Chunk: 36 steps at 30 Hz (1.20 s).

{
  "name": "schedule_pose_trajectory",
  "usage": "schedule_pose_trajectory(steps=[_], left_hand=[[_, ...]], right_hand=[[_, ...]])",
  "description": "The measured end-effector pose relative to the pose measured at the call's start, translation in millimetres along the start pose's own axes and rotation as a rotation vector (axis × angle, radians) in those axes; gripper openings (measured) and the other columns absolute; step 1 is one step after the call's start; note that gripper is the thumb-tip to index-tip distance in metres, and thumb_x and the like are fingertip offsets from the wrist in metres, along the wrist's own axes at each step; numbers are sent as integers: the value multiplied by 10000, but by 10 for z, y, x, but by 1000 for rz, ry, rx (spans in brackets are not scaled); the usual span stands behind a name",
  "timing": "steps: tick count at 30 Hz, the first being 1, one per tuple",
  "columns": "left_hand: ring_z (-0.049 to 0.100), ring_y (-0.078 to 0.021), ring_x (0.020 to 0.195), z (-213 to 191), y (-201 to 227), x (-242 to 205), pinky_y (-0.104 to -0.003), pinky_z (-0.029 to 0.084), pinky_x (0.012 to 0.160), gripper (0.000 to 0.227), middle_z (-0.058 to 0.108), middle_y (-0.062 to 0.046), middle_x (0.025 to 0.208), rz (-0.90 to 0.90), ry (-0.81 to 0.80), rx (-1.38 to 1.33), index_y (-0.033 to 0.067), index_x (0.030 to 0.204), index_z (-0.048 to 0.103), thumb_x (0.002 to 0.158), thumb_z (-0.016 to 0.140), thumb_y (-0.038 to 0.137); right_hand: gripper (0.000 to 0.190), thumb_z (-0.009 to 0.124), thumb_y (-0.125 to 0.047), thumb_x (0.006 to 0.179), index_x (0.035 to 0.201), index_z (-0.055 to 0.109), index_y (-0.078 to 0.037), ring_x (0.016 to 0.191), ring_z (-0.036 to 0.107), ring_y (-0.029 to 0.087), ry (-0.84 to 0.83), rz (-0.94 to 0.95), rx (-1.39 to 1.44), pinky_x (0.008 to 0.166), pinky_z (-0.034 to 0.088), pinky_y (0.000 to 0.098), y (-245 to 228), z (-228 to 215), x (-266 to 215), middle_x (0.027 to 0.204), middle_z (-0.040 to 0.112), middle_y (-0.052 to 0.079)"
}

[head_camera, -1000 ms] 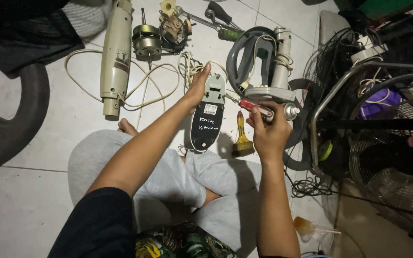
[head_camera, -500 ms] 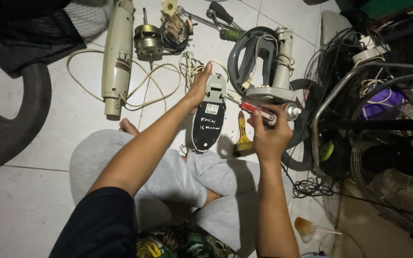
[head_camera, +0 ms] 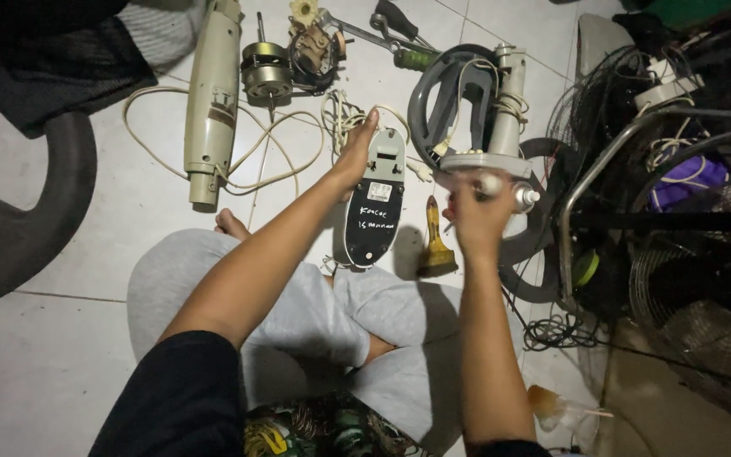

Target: Disassembling the base of an electric iron using a screwdriver to remove internal components.

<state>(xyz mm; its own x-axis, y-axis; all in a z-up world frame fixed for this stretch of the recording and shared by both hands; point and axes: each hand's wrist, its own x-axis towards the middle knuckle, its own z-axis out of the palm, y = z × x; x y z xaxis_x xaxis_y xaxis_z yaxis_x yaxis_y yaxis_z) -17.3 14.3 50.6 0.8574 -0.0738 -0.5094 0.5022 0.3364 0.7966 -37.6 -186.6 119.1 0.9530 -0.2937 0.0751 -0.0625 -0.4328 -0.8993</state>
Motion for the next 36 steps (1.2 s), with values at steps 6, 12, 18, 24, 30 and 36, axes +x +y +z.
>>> schedule_pose_trajectory(steps=[6, 12, 18, 24, 30, 36], left_hand=[[113, -523, 1505, -10, -153, 195, -600, 137, 1226, 1209, 187, -360, 1599, 23, -9, -13, 28, 1597, 174, 813, 312, 939], [73, -501, 1519, -2, -178, 270, -596, 101, 1236, 1181, 184, -338, 1612, 18, 6, -22, 50, 1603, 171, 823, 302, 927], [60, -492, 1521, -14, -138, 204, -585, 84, 1239, 1194, 204, -330, 1608, 25, 15, 2, 35, 1596, 191, 815, 291, 932], [85, -484, 1522, 4, -188, 256, -574, 107, 1247, 1166, 176, -308, 1627, 29, 8, -9, 50, 1598, 193, 829, 289, 921], [45, -513, 1513, 36, 44, 9, -611, 82, 1237, 1164, 99, -320, 1638, 58, -13, -21, 1, 1594, 163, 847, 292, 884], [71, -520, 1508, 0, -140, 205, -628, 90, 1225, 1193, 125, -326, 1627, 52, -27, -29, 26, 1600, 146, 830, 300, 924]], right_hand=[[430, 924, -425, 724, 940, 712, -119, 907, 740, 372, -187, -153, -636, 751, 574, 480, 262, 528, -47, 811, 763, 90], [326, 887, -269, 729, 949, 701, -117, 840, 757, 334, -70, -174, -566, 722, 579, 447, 352, 694, -48, 793, 776, 29], [245, 838, -199, 692, 887, 716, -114, 791, 740, 386, -7, -226, -559, 679, 565, 480, 334, 725, -55, 738, 741, 109], [275, 816, 25, 818, 860, 575, -100, 585, 643, 136, -213, -131, 89, 522, 532, 234, 79, 288, -195, 831, 744, 105], [334, 851, 26, 839, 842, 525, -48, 517, 630, 155, -305, -152, 310, 416, 525, 278, -179, -11, -257, 878, 738, 192], [330, 838, -44, 857, 852, 508, -39, 506, 658, 211, -370, -225, 421, 422, 572, 328, -240, -40, -283, 866, 714, 250]])
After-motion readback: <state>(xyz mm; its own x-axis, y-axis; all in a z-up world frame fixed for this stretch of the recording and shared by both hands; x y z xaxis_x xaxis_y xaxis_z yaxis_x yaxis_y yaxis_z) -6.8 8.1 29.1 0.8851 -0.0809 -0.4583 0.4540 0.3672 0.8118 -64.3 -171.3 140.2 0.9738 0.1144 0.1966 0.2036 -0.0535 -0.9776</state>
